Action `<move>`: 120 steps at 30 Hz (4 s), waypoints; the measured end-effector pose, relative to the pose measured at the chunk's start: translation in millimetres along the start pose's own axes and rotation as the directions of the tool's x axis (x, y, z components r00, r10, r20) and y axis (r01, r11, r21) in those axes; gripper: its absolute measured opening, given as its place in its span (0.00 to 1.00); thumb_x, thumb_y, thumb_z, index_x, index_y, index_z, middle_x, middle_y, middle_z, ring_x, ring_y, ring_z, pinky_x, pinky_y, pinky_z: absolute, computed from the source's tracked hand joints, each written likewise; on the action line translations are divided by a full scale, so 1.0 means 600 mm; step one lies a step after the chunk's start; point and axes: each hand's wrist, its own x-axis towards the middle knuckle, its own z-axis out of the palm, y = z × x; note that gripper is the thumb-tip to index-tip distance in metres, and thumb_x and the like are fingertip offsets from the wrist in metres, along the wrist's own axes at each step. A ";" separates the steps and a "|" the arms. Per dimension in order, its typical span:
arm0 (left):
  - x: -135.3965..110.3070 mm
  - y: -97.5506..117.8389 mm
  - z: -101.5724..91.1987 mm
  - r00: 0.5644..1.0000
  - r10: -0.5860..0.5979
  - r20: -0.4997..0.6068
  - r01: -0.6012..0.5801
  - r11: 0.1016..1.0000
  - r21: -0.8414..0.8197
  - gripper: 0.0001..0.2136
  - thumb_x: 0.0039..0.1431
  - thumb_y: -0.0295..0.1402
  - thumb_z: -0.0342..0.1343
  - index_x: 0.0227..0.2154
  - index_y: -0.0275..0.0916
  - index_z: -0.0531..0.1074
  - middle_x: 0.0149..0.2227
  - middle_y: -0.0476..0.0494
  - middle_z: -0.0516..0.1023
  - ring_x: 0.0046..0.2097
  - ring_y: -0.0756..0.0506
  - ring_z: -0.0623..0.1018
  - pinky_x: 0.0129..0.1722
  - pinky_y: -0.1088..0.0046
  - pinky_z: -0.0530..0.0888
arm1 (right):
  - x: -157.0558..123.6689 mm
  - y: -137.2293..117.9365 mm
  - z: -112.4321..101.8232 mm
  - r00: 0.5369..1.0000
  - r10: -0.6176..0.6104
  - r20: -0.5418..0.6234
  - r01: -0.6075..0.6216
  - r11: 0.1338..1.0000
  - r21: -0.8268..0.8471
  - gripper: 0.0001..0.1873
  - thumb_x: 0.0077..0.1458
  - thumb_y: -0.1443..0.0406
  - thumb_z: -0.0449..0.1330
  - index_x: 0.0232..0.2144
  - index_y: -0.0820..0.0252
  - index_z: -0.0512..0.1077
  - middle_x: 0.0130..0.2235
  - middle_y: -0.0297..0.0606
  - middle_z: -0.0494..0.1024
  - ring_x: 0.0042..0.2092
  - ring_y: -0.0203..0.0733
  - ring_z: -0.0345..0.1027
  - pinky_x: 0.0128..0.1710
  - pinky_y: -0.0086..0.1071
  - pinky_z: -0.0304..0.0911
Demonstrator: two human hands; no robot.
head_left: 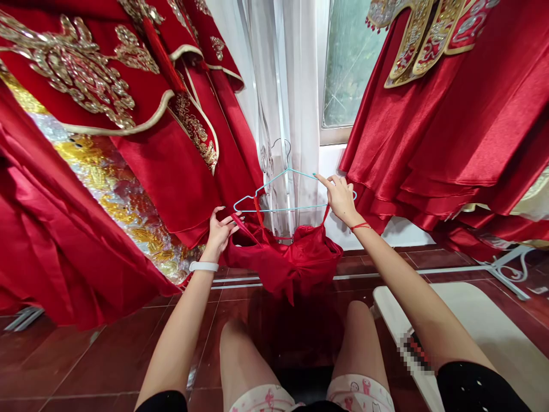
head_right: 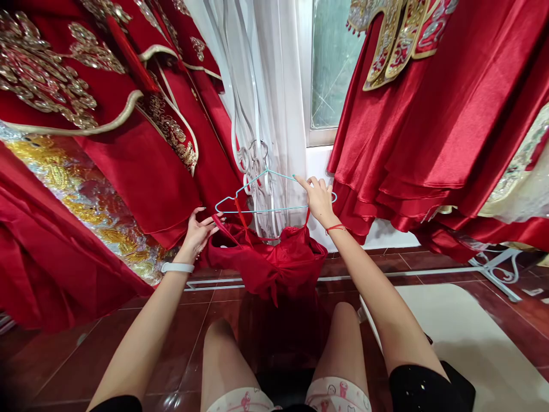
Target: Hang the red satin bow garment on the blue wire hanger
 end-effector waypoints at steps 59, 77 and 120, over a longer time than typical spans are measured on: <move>0.045 0.016 0.086 0.824 0.383 0.417 -0.559 0.433 0.707 0.06 0.57 0.36 0.60 0.37 0.42 0.75 0.33 0.45 0.76 0.38 0.41 0.74 0.43 0.69 0.68 | -0.234 0.067 0.154 0.552 0.584 0.595 -0.801 0.569 0.185 0.13 0.48 0.66 0.65 0.39 0.59 0.75 0.29 0.36 0.76 0.34 0.43 0.73 0.36 0.33 0.67; 0.049 0.011 0.075 0.800 0.363 0.478 -0.600 0.451 0.661 0.09 0.57 0.37 0.58 0.38 0.39 0.76 0.32 0.46 0.75 0.36 0.44 0.72 0.42 0.70 0.68 | -0.006 0.142 0.015 0.630 0.630 0.455 -0.724 0.263 0.638 0.11 0.51 0.74 0.54 0.20 0.60 0.68 0.18 0.35 0.73 0.20 0.30 0.63 0.19 0.21 0.61; 0.035 0.005 0.073 0.772 0.357 0.527 -0.629 0.303 0.716 0.16 0.63 0.41 0.53 0.47 0.37 0.75 0.46 0.37 0.82 0.47 0.39 0.80 0.52 0.63 0.74 | 0.066 0.038 -0.101 0.945 0.158 0.288 -0.297 0.784 0.545 0.35 0.45 0.78 0.61 0.57 0.60 0.70 0.25 0.28 0.77 0.23 0.38 0.73 0.27 0.28 0.70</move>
